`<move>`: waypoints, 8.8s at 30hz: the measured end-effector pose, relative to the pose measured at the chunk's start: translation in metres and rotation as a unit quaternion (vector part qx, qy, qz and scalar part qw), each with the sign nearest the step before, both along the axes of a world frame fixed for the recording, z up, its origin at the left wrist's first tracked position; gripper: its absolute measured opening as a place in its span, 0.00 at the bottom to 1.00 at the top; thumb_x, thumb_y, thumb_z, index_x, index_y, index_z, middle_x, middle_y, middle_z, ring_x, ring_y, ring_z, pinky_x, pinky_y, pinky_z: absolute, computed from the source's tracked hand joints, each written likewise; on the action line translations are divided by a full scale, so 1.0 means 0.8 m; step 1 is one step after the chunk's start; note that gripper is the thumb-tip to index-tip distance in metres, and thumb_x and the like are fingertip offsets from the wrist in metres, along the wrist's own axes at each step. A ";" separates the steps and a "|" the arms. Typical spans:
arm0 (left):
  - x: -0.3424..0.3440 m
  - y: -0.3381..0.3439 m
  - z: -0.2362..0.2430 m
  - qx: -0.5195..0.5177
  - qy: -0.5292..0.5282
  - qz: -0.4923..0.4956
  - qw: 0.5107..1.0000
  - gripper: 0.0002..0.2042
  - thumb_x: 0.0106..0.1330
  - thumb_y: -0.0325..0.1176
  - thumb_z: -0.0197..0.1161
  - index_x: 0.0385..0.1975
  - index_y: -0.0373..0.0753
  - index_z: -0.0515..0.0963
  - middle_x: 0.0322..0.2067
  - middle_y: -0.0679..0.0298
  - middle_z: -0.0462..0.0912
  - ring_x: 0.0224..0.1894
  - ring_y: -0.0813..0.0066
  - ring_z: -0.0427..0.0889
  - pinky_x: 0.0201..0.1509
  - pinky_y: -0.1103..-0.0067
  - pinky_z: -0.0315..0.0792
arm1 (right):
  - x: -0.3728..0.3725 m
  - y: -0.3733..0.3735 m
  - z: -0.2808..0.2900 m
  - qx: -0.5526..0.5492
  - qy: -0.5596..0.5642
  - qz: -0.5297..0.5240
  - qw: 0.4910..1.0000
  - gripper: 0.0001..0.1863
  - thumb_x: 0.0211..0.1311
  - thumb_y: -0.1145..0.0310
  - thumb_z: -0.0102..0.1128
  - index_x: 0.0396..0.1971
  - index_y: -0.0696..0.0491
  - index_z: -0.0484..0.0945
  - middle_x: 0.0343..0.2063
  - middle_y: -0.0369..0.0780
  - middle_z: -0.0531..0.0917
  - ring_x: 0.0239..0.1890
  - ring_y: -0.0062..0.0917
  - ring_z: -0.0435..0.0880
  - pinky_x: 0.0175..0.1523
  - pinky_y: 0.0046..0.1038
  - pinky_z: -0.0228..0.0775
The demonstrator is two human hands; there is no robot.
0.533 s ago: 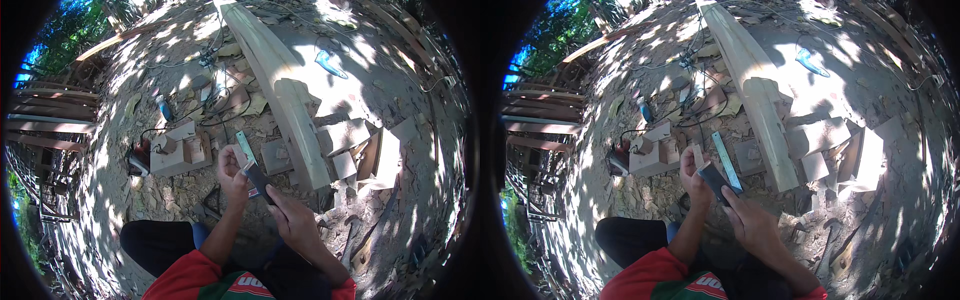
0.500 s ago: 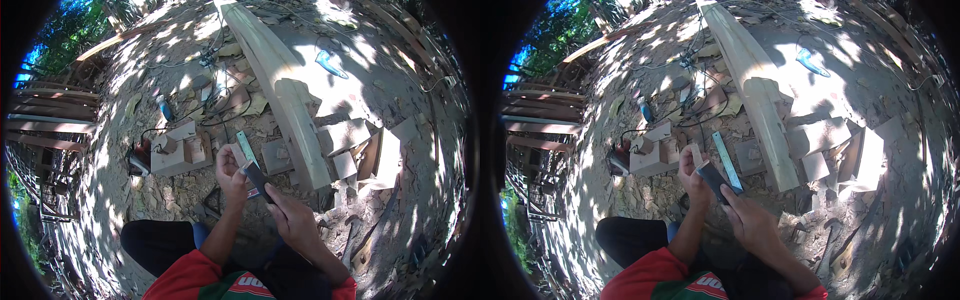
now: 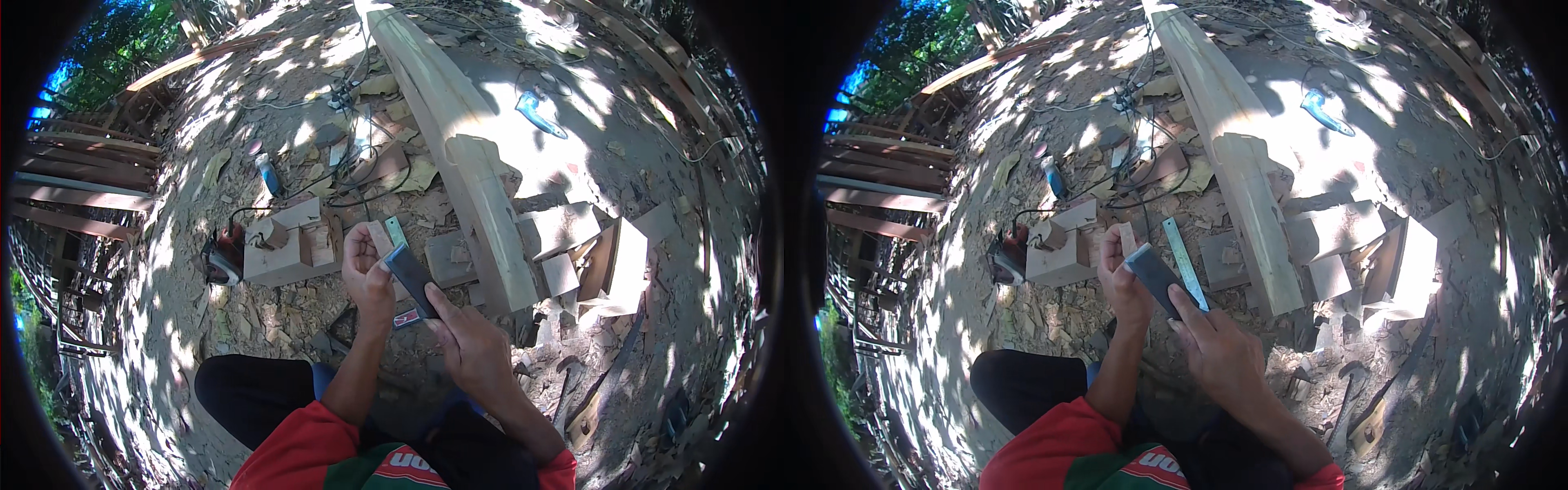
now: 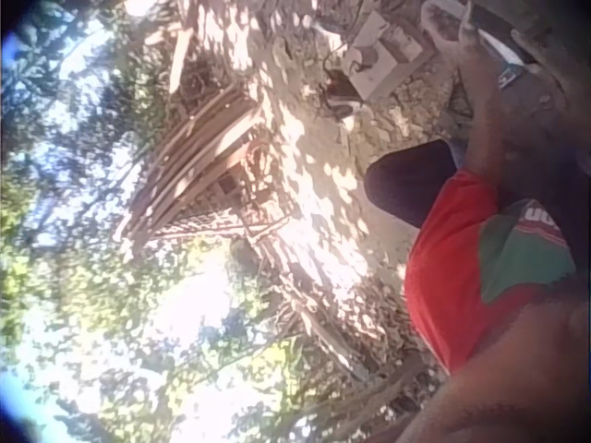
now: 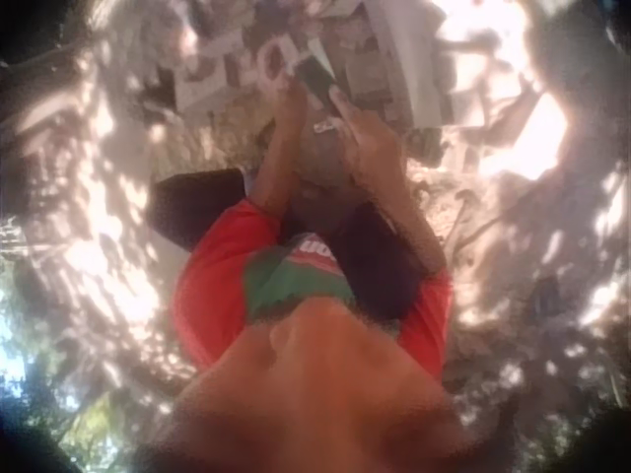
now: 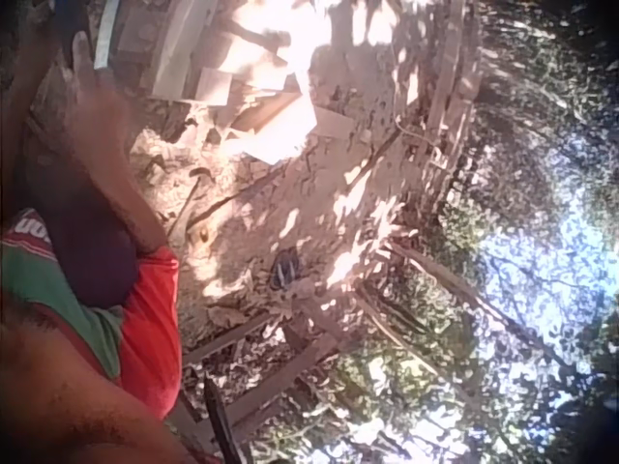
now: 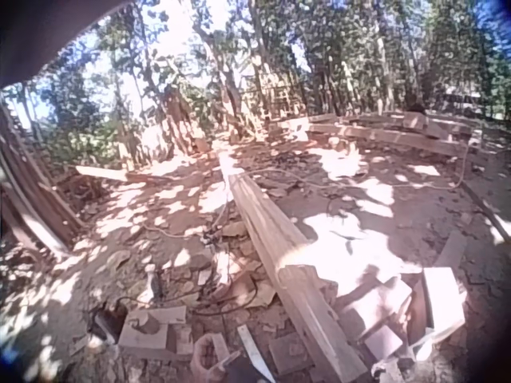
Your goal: The person carves and smooths a piece of wood for a joint using a chisel and a hammer.
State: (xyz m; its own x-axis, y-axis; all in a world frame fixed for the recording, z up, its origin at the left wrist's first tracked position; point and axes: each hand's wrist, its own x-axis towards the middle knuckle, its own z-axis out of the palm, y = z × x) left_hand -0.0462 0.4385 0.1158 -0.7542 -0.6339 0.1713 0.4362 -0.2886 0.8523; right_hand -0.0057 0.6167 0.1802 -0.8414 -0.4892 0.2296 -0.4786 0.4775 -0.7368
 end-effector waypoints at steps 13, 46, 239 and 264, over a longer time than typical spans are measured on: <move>0.024 0.026 0.001 0.019 -0.014 -0.161 0.987 0.36 0.56 0.52 0.67 0.57 0.30 0.70 0.46 0.61 0.79 0.47 0.73 0.78 0.56 0.75 0.71 | -0.026 0.070 0.024 -0.243 -0.184 -0.202 0.930 0.26 0.76 0.64 0.50 0.70 0.55 0.66 0.23 0.38 0.79 0.24 0.19 0.80 0.29 0.24 0.73; -0.073 0.081 0.030 -0.555 0.000 -0.284 0.782 0.11 0.67 0.32 0.66 0.45 0.35 0.83 0.35 0.58 0.87 0.37 0.69 0.88 0.41 0.76 0.79 | -0.072 0.160 0.044 -0.581 -0.032 -0.126 0.803 0.17 0.69 0.60 0.54 0.24 0.47 0.60 0.13 0.29 0.55 0.15 0.16 0.52 0.23 0.22 0.48; -0.044 0.183 0.032 -0.718 -0.089 -0.179 0.667 0.38 0.48 0.50 0.80 0.56 0.34 0.76 0.50 0.55 0.77 0.51 0.55 0.74 0.54 0.64 0.70 | -0.021 0.152 -0.113 -0.450 -0.345 -0.360 0.741 0.10 0.65 0.68 0.68 0.40 0.59 0.85 0.24 0.30 0.83 0.23 0.09 0.74 0.27 0.17 0.63; -0.032 0.165 0.004 -0.710 -0.106 -0.187 0.671 0.39 0.45 0.47 0.81 0.59 0.39 0.77 0.63 0.54 0.70 0.67 0.45 0.64 0.68 0.55 0.62 | -0.012 0.138 -0.111 -0.522 -0.348 -0.312 0.713 0.13 0.60 0.74 0.64 0.44 0.62 0.84 0.31 0.35 0.84 0.19 0.10 0.70 0.24 0.16 0.56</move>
